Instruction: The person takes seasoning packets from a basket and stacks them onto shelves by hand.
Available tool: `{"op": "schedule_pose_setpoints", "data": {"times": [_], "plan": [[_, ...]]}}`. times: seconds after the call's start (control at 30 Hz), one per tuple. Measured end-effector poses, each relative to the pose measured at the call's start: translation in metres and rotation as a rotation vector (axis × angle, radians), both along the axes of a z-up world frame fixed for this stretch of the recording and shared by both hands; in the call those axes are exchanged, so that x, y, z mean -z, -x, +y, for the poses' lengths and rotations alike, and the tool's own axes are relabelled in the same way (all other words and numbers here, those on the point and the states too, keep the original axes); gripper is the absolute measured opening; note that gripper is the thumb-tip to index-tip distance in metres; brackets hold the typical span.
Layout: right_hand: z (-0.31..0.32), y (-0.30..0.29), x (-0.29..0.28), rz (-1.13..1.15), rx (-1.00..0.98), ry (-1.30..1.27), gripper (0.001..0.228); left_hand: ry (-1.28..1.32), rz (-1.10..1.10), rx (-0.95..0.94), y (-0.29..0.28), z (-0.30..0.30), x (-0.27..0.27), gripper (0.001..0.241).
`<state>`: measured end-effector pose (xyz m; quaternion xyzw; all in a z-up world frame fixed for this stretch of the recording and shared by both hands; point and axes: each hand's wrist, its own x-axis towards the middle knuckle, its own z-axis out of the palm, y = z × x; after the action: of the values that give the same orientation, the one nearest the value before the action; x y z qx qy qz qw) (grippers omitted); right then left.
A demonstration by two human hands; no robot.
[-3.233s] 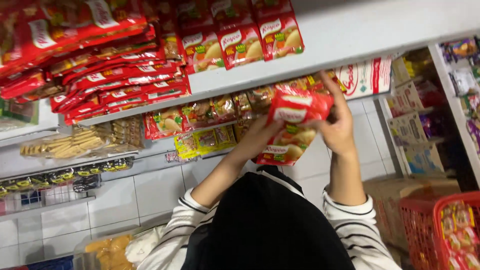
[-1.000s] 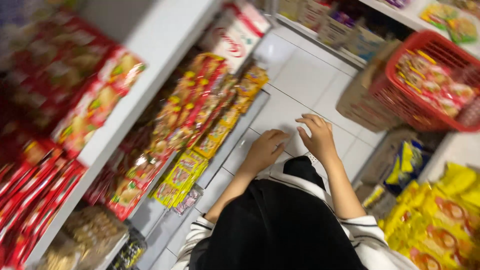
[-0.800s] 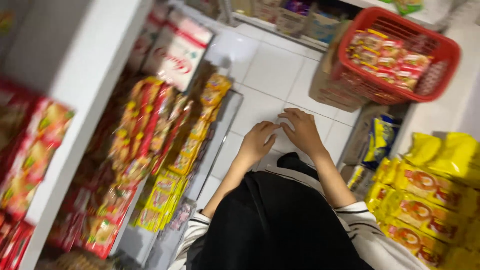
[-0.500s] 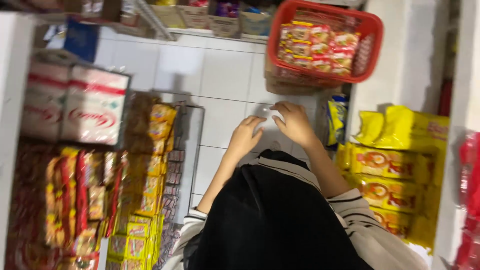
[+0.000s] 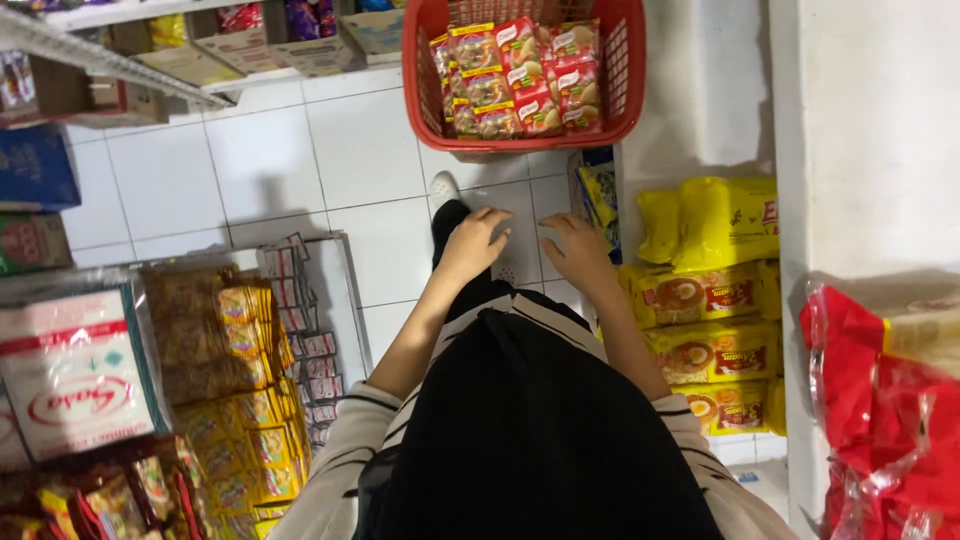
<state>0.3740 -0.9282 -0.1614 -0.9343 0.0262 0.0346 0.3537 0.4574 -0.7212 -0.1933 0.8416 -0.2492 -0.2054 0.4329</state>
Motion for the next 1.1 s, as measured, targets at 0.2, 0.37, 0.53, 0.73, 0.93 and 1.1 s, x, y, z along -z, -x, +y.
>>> {"op": "schedule_pose_setpoints", "data": {"times": [0.2, 0.37, 0.53, 0.73, 0.93, 1.1], "plan": [[-0.033, -0.041, 0.025, 0.115, 0.172, -0.117, 0.030, 0.070, 0.076, 0.089, -0.065, -0.038, 0.050, 0.034], [-0.051, -0.102, 0.100, 0.227, 0.279, -0.380, 0.038, -0.033, 0.084, 0.120, -0.143, -0.076, 0.130, 0.034], [-0.074, -0.175, 0.216, 0.258, 0.353, -0.279, 0.043, -0.120, 0.045, 0.136, -0.187, -0.112, 0.229, 0.022], [-0.093, -0.242, 0.264, 0.401, 0.185, 0.240, 0.046, -0.119, 0.328, 0.202, -0.217, -0.128, 0.276, 0.027], [-0.093, -0.252, 0.275, 0.529, 0.488, -0.015, 0.075, -0.222, 0.561, 0.347, -0.235, -0.134, 0.285, 0.034], [-0.110, -0.251, 0.264, 0.650, 0.612, -0.400, 0.075, -0.403, 0.750, 0.402, -0.250, -0.141, 0.278, 0.056]]}}
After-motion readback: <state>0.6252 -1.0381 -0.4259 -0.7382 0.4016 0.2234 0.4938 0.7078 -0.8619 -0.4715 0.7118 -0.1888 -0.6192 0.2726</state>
